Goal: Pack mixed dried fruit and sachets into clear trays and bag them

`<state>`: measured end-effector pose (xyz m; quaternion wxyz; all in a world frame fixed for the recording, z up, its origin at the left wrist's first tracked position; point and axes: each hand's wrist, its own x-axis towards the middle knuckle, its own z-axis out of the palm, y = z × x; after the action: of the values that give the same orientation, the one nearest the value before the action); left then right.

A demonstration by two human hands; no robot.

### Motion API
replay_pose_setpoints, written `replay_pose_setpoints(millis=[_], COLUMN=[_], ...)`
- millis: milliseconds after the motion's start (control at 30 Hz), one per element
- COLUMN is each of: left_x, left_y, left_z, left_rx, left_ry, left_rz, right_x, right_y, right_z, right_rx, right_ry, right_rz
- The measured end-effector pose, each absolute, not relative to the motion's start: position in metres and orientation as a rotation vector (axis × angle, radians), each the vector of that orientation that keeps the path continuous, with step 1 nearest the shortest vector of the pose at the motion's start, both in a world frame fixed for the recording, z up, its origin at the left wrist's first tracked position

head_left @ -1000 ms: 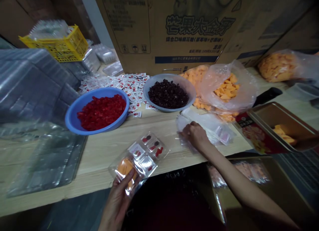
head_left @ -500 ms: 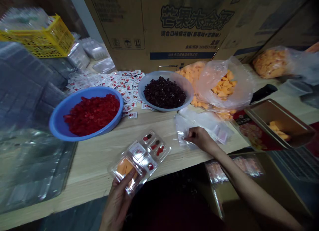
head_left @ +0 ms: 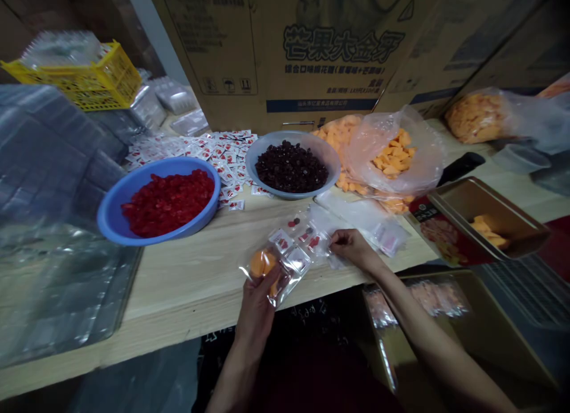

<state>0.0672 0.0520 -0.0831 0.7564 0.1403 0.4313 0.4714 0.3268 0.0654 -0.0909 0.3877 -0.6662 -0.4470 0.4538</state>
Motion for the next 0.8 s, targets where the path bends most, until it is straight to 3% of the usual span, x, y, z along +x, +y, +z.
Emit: replay_pose_setpoints(millis=[433,800], left_x=[0.087,0.084], left_y=[0.017,0.030], left_z=[-0.071,-0.062], left_rx=[0.524,0.585], left_ry=[1.143,1.138], left_rz=[0.969,0.867], right_x=[0.297,0.286], right_y=[0.042,0.041], right_z=[-0.077,-0.086], right_rx=[-1.731,-1.806], right_ry=[-1.187,-1.310], right_rz=[0.608,0.504])
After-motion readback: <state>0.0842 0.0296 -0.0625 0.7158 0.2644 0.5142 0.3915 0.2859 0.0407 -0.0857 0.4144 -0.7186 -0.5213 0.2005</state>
